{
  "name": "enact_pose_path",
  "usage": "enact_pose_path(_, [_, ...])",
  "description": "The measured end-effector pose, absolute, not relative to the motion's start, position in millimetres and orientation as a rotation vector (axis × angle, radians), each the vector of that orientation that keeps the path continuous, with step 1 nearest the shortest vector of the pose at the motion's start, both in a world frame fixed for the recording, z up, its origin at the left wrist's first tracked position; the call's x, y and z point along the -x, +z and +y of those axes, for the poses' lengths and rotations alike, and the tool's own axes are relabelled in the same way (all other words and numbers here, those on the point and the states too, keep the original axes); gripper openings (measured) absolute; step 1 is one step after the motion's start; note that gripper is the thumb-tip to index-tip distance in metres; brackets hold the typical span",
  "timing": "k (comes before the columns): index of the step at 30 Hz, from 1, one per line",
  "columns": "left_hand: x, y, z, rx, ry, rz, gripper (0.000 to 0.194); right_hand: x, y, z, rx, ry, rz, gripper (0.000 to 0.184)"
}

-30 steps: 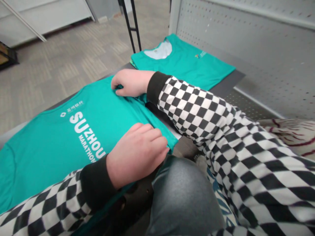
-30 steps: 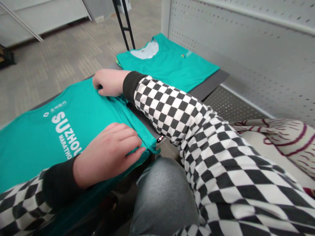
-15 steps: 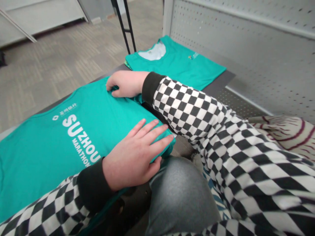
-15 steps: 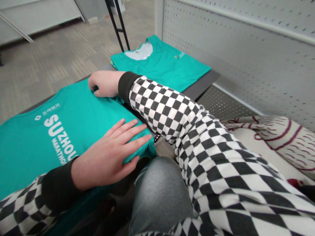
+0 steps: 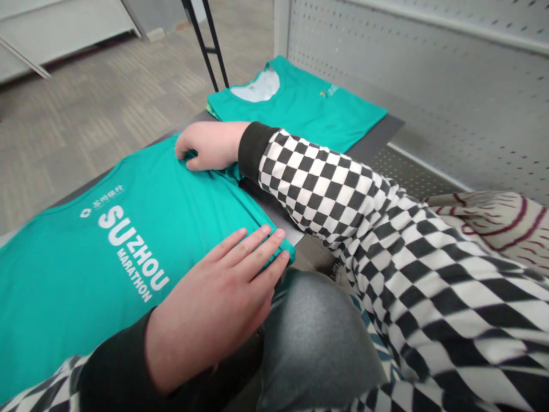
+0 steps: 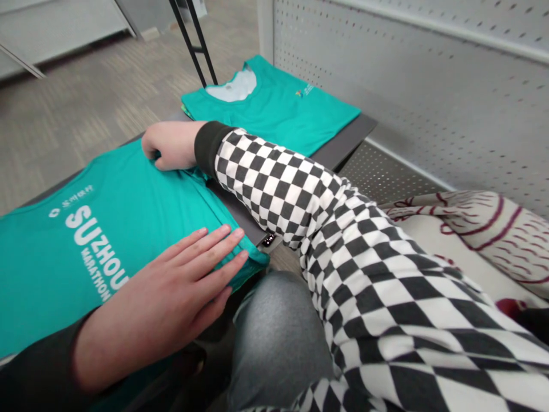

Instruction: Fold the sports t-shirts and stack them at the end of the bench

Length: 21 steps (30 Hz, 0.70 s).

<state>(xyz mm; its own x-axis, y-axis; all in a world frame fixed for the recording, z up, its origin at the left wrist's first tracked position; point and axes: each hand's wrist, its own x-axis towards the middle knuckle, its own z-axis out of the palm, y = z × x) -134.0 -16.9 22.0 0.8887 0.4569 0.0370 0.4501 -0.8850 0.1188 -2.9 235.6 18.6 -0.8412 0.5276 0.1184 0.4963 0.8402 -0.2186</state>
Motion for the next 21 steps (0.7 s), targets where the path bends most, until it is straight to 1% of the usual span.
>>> enact_pose_path(5, [119.1,27.3,-14.6,-2.926,0.077,0.806,0.040,2.4,18.5,234.6,0.801,0.272,-2.842,0.036])
enact_pose_path(10, [93.8,30.4,-3.3,-2.923,0.046,0.814,0.023,2.3,19.1,233.1,0.845,0.293,-2.832,0.035])
enact_pose_path(12, [90.1,26.4,1.1,-2.910,0.067,0.806,0.018,2.3,20.0,232.1,0.865,0.288,-2.834,0.035])
enact_pose_path(15, [91.4,18.4,4.9,-2.874,0.097,0.809,0.021,2.4,20.7,231.9,0.870,0.287,-2.839,0.035])
enact_pose_path(19, [95.1,13.5,5.0,-2.860,0.151,0.810,0.038,2.8,19.0,234.2,0.883,0.296,-2.825,0.036])
enact_pose_path(20, [95.1,13.6,4.7,-2.859,0.170,0.829,0.037,3.0,18.4,234.9,0.888,0.303,-2.816,0.036])
enact_pose_path(21, [94.7,14.1,4.6,-2.858,0.186,0.850,0.032,3.2,17.9,235.5,0.891,0.311,-2.810,0.036])
